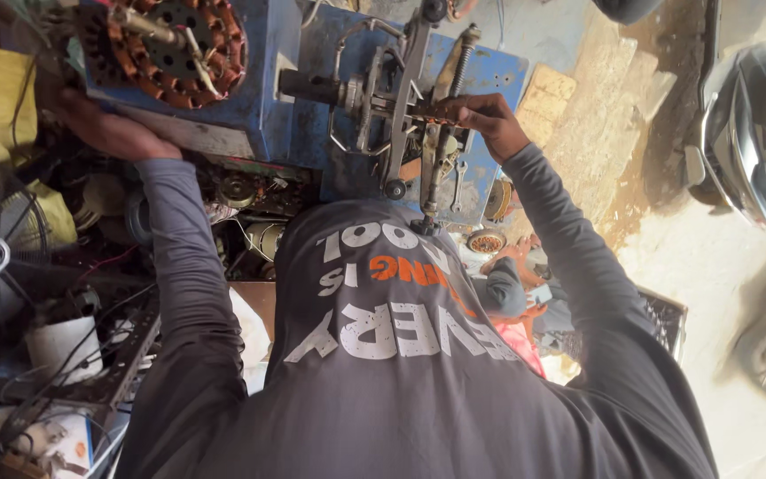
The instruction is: The person uses a winding machine to coil copper wire onto a fan stator, guiding the wire with their hands and adjusting the stator's position.
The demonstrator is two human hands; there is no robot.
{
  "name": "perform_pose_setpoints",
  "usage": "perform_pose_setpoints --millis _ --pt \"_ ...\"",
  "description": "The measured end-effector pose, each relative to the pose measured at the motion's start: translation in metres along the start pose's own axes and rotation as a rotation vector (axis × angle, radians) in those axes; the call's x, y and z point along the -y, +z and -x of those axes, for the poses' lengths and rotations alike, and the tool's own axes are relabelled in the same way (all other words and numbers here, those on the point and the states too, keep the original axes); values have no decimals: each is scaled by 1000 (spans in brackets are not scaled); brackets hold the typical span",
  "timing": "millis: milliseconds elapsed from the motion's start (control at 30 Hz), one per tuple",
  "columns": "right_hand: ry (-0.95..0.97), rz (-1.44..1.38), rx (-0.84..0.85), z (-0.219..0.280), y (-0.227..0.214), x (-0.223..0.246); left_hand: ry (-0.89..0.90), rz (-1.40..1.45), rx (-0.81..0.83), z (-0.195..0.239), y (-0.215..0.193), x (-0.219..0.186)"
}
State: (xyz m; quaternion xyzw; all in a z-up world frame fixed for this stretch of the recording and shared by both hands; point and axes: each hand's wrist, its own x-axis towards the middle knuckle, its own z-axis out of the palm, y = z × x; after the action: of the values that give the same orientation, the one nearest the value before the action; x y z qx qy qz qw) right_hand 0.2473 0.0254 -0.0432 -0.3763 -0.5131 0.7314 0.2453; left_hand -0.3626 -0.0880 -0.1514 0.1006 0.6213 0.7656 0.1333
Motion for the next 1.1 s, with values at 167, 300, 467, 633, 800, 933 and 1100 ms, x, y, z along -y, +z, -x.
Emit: perform_pose_setpoints --millis 167,300,467,633,800,933,1100 --pt "16 -2 -1 -5 4 -1 -104 103 92 7 3 0" --pt "29 15 -22 -10 2 -3 13 42 197 17 19 -18" --pt "44 -19 -34 -12 3 -8 122 -284 118 22 22 -25" --pt "51 54 -75 -15 7 0 98 -182 117 19 21 -23" --pt "76 146 -97 -16 14 2 45 123 136 24 25 -15" --pt "-2 -57 -11 -20 5 -13 239 -159 34 8 7 -3" --pt "-227 -547 -371 -23 -52 -42 265 -146 -178 -58 -41 -6"
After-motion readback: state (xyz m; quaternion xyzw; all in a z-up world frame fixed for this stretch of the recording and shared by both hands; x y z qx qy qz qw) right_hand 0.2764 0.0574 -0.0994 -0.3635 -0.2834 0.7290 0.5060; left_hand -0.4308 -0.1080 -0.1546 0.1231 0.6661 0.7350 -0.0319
